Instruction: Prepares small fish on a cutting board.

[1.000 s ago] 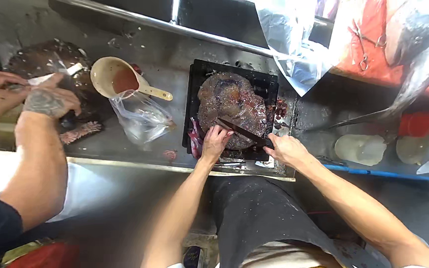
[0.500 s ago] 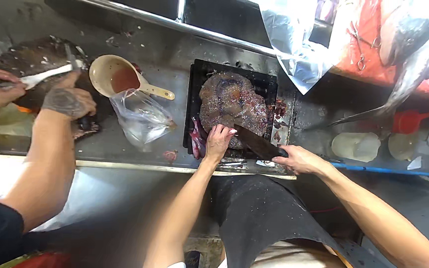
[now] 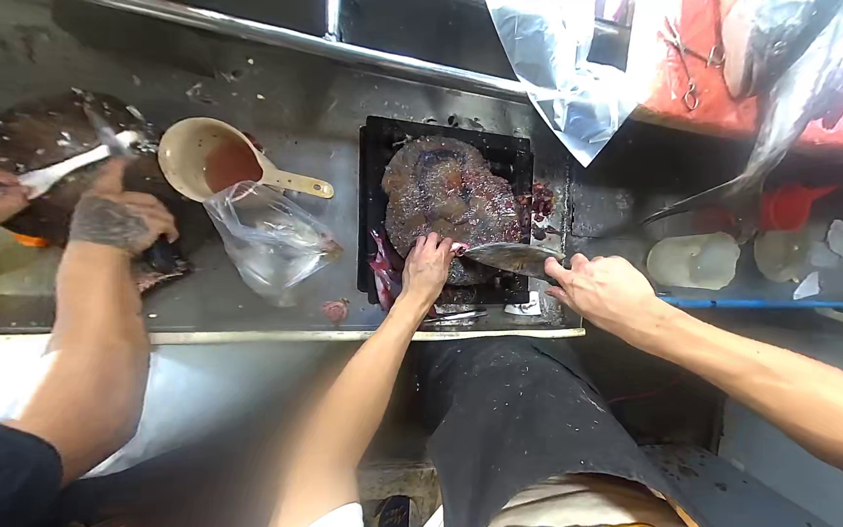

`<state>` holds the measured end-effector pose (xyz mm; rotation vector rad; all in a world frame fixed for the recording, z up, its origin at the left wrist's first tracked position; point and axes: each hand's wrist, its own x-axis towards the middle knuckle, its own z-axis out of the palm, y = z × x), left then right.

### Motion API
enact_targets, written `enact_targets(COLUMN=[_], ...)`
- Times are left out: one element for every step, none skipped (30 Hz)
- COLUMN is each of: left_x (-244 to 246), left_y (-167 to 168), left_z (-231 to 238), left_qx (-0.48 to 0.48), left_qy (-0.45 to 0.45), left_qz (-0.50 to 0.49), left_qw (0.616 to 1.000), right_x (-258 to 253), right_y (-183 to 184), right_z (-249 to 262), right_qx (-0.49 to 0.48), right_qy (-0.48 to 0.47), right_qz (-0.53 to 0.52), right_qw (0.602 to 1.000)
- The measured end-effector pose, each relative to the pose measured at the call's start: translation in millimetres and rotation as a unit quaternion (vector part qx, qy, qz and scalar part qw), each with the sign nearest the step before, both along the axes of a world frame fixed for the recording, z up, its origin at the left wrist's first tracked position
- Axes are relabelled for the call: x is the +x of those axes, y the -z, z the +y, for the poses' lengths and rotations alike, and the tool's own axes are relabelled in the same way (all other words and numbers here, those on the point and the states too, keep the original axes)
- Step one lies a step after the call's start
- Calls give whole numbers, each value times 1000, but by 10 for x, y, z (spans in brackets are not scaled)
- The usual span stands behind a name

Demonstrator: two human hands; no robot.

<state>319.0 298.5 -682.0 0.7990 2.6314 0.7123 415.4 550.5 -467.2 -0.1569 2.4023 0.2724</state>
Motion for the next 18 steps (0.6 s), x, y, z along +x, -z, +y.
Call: enact_targets(left_x=[0,-7,-23,-44,-69,-100,-126,-153,-176,-192,-202,-204,-192,-192,-203,-207,-211,-211], left_y=[5,3,-7,-25,-48,-67,-74,-80,-92,-106,-106,-104,-106,-112,-117,-130,-151,-175], left_z=[-2,-2,2,12,22,32,41,50,59,66,69,69,68,70,79,96,125,161], left_qx=[-2,-3,-5,-10,-16,-22,-25,-25,-26,-30,-35,-41,-48,-59,-69,-81,-96,-114], left_qy=[1,3,3,1,-4,-8,-13,-16,-16,-11,-7,-4,0,7,12,16,17,15], left_qz=[0,-3,-8,-19,-35,-52,-64,-73,-78,-80,-77,-72,-69,-65,-58,-56,-57,-60], left_qw=[1000,1000,1000,1000,999,998,998,997,996,996,996,997,996,996,996,995,994,992], right_x=[-52,-113,-185,-259,-310,-335,-331,-304,-267,-234,-225,-246,-279,-331,-401,-449,-480,-472], right_y=[-15,-30,-42,-52,-40,-6,40,92,126,130,110,66,13,-36,-71,-77,-76,-80], right_z=[-36,-72,-97,-114,-105,-70,-19,27,38,7,-55,-145,-259,-385,-515,-625,-718,-789], right_qx=[2,3,5,7,1,-16,-43,-62,-67,-58,-41,-23,-8,-2,7,12,15,14], right_qy=[-8,-11,-12,-7,5,25,54,78,87,81,63,42,30,30,42,63,95,125], right_qz=[1,0,-7,-26,-42,-55,-66,-75,-78,-70,-55,-45,-40,-37,-47,-52,-55,-53], right_qw=[1000,1000,1000,1000,999,998,995,992,991,993,996,998,999,999,998,997,994,991])
